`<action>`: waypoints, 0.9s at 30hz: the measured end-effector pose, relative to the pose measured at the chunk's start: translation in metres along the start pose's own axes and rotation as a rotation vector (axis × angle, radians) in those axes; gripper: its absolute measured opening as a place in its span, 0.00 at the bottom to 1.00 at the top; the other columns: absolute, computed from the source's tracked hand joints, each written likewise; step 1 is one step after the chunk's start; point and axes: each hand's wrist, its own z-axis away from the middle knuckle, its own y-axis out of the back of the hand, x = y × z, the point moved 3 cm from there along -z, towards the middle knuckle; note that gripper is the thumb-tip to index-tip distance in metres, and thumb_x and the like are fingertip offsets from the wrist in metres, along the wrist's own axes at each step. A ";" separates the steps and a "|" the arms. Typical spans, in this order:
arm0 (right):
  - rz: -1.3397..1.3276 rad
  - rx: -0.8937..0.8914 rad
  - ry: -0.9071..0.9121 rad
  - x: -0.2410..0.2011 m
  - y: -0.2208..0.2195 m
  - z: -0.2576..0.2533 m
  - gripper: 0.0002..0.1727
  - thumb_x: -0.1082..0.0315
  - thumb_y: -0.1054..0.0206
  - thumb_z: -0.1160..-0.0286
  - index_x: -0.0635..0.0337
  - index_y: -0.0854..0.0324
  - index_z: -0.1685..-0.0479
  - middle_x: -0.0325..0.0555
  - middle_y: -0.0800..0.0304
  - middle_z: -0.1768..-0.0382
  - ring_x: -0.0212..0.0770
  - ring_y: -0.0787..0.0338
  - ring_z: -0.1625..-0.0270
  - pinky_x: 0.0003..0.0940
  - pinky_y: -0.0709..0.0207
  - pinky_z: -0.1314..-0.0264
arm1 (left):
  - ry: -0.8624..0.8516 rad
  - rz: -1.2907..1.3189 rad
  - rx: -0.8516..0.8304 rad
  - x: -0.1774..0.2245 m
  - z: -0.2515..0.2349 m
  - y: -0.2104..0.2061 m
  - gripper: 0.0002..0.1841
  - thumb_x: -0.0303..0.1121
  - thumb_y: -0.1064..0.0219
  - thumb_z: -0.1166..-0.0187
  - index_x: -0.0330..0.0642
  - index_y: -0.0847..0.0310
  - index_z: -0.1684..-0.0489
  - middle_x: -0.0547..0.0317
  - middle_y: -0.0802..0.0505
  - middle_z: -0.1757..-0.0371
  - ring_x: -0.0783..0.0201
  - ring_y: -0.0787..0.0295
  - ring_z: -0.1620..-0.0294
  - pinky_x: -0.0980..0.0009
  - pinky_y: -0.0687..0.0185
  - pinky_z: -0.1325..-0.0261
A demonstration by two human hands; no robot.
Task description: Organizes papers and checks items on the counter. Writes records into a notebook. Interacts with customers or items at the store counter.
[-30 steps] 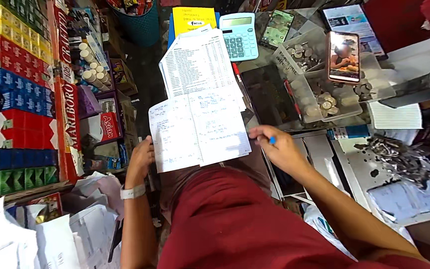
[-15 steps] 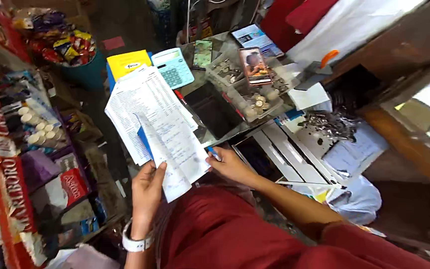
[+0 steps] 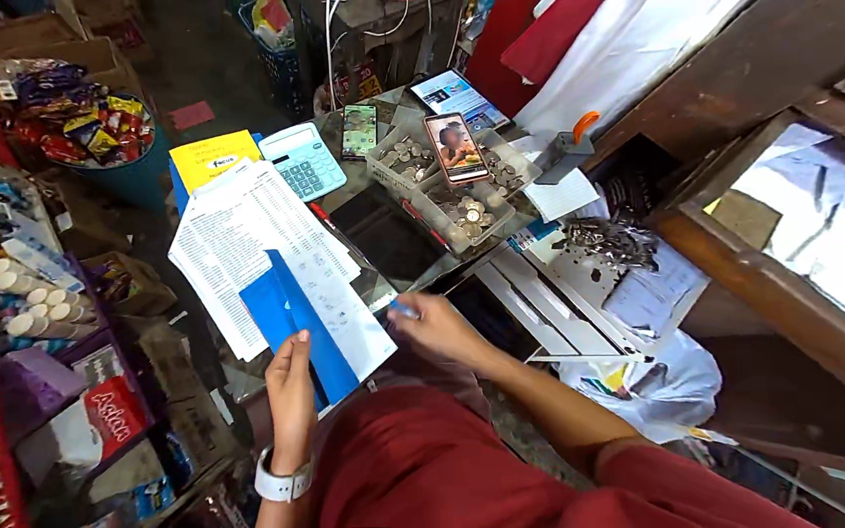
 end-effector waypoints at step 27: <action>0.667 0.767 0.165 0.051 0.158 -0.093 0.29 0.90 0.30 0.46 0.58 0.10 0.40 0.72 0.22 0.28 0.75 0.22 0.28 0.78 0.44 0.25 | -0.084 -0.399 -0.154 -0.010 -0.005 0.001 0.15 0.41 0.40 0.17 0.45 0.13 0.71 0.71 0.12 0.73 0.80 0.15 0.60 0.48 0.54 0.15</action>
